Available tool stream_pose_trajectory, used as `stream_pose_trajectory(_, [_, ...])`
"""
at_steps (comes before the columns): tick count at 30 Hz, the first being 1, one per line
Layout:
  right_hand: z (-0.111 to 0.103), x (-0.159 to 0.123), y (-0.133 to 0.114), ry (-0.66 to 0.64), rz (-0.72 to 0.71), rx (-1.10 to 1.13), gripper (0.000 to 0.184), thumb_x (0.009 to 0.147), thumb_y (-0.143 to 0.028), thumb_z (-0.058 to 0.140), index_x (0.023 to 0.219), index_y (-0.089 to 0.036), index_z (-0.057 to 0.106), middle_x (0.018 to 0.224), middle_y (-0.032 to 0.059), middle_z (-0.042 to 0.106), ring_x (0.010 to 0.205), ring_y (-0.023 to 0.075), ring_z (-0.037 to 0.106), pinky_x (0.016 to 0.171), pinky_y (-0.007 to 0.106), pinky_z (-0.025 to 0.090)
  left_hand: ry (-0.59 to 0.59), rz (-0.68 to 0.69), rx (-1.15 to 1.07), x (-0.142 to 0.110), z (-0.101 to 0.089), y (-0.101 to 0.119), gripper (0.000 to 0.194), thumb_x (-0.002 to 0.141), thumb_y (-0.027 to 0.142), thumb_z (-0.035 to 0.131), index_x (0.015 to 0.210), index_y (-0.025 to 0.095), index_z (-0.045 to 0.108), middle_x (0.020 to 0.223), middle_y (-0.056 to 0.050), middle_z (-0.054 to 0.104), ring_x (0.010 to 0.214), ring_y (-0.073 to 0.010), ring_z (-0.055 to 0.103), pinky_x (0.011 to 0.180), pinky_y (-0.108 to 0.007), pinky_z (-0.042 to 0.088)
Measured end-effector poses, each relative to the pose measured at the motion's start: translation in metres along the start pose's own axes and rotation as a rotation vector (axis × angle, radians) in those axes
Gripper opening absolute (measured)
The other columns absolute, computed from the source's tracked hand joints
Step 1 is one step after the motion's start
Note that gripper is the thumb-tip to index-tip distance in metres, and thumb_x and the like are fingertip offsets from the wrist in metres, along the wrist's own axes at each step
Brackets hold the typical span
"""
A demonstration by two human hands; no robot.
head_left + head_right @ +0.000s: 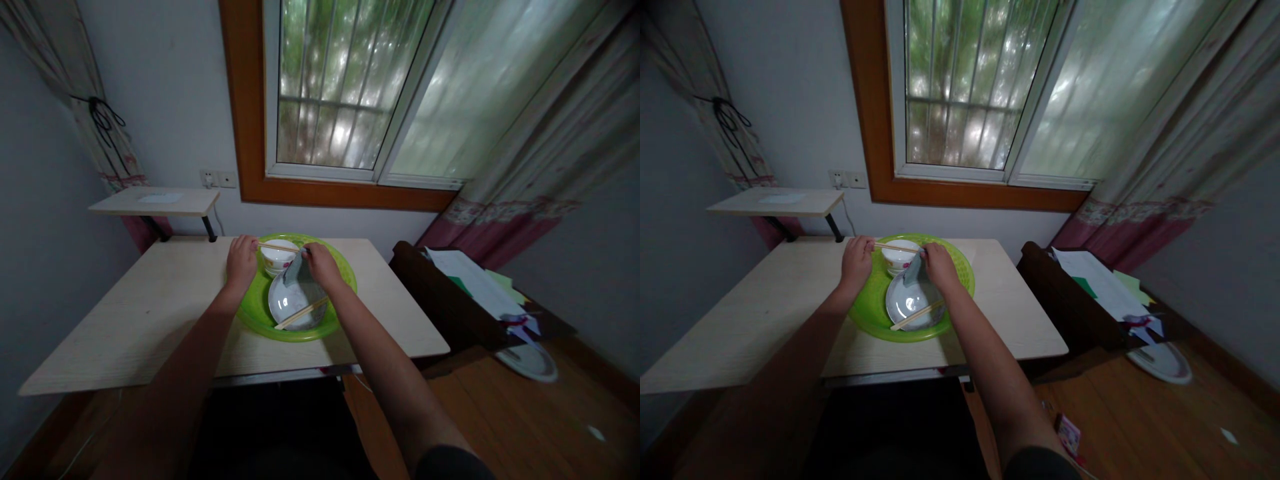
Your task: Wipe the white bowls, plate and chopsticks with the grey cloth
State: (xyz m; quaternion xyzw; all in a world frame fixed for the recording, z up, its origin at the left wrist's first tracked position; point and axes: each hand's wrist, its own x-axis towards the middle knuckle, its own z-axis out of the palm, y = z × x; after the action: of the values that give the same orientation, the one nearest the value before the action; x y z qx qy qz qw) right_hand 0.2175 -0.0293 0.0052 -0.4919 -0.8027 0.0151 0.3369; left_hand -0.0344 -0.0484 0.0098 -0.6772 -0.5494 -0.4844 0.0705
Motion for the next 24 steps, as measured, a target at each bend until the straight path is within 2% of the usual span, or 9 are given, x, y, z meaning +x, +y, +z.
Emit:
stream_pose_trajectory(4, [-0.001,0.0,-0.006,-0.033,-0.057,0.007,0.019,0.103,-0.02,0.052,0.112,-0.017,0.068,0.111,0.012,0.07,0.103,0.0247,0.06,0.094,0.035,0.045,-0.096,0.073,-0.049,0.0,0.004,0.002,0.026,0.102,0.022,0.041,0.097,0.02,0.067,0.1,-0.01,0.071,0.1,-0.0271,0.061,0.093,-0.041,0.049])
stream_pose_trajectory(10, [0.002,-0.002,-0.017,-0.087,-0.184,0.039,0.019,0.104,-0.023,0.054,0.115,-0.018,0.068,0.11,0.0114,0.07,0.104,0.0239,0.061,0.094,0.035,0.046,-0.338,0.267,-0.089,-0.004,0.008,0.011,0.021,0.1,0.022,0.051,0.099,0.019,0.072,0.101,-0.008,0.075,0.099,-0.0251,0.064,0.094,-0.039,0.051])
stream_pose_trajectory(13, [0.004,-0.003,-0.023,-0.108,-0.235,0.037,0.02,0.104,-0.024,0.054,0.117,-0.018,0.067,0.11,0.0114,0.07,0.103,0.0235,0.062,0.093,0.034,0.047,-0.377,0.3,-0.081,-0.006,0.008,0.015,0.022,0.099,0.019,0.052,0.1,0.019,0.073,0.101,-0.008,0.076,0.099,-0.0245,0.065,0.094,-0.039,0.051])
stream_pose_trajectory(16, [0.004,-0.002,-0.025,-0.104,-0.24,0.037,0.019,0.104,-0.024,0.055,0.117,-0.017,0.068,0.108,0.0115,0.071,0.101,0.0236,0.063,0.092,0.034,0.047,-0.357,0.279,-0.062,-0.006,0.007,0.017,0.022,0.1,0.019,0.052,0.099,0.019,0.073,0.101,-0.008,0.076,0.099,-0.025,0.066,0.094,-0.039,0.051])
stream_pose_trajectory(18, [0.003,-0.001,-0.022,-0.084,-0.212,0.044,0.018,0.103,-0.023,0.057,0.116,-0.018,0.068,0.108,0.0112,0.071,0.101,0.0239,0.063,0.091,0.034,0.048,-0.301,0.229,-0.035,-0.005,0.006,0.017,0.022,0.1,0.02,0.05,0.098,0.019,0.072,0.102,-0.009,0.076,0.1,-0.0258,0.065,0.095,-0.039,0.05])
stream_pose_trajectory(24, [0.001,0.004,0.005,0.012,0.005,0.102,0.019,0.098,-0.016,0.059,0.113,-0.019,0.07,0.112,0.0104,0.073,0.105,0.0247,0.065,0.096,0.038,0.049,-0.064,0.03,0.012,-0.001,0.002,0.005,0.028,0.102,0.019,0.041,0.092,0.021,0.067,0.096,-0.009,0.073,0.096,-0.027,0.061,0.092,-0.041,0.048])
